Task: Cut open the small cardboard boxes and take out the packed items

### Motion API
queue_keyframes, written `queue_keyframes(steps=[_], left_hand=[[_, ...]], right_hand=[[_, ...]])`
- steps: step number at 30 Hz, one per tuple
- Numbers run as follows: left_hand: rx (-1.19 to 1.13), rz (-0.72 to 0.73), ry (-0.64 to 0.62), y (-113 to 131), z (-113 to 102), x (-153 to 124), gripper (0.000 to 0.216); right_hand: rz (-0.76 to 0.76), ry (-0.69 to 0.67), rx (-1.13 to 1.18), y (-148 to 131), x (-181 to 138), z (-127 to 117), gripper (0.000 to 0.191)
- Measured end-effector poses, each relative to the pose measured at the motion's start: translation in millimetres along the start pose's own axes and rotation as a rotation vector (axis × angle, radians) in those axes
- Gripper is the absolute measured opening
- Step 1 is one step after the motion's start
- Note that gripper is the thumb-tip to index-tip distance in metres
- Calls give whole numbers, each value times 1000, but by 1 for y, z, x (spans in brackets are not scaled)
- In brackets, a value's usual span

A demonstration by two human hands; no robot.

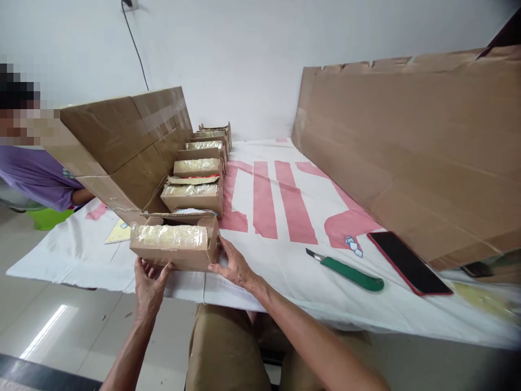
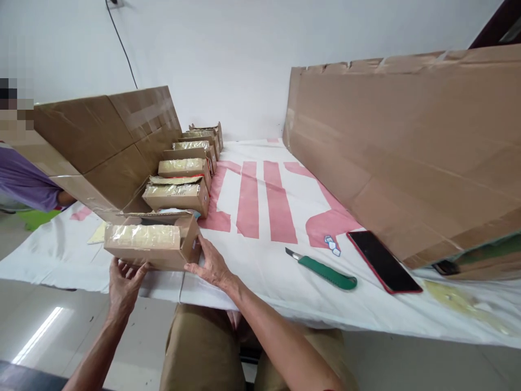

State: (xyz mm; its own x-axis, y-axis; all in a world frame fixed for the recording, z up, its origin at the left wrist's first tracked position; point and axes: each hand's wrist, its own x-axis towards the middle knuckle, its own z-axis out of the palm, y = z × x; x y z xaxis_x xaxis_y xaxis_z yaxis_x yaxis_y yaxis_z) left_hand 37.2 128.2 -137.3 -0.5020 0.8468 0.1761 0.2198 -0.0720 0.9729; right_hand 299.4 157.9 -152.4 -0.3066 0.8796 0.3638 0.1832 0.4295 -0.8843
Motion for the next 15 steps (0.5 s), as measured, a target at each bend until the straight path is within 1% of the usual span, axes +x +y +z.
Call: queue_keyframes(steps=[4,7,9,10,11,13,15], left_hand=[[-5,-9,-33,3,1,3,105],[-9,-18,-40,6,1,5,105],[-21,-19,-39,9,1,2,107],[-12,-33,-32,10,0,-1,109],[11,-59,-26,10,-2,-5,112],[85,-117,-19,9,-10,-17,119],[167,-124,-40,2,-21,-33,123]], right_hand=[[52,1,-18,-3,3,0,98],[73,-22,-34,-12,5,0,101],[69,-59,-107,-20,2,-4,102],[56,-79,-187,-25,-3,-9,99],[40,-95,-289,-29,-9,-15,94],[10,-104,-491,-39,-32,-37,74],[4,-73,-610,-48,-63,-73,50]])
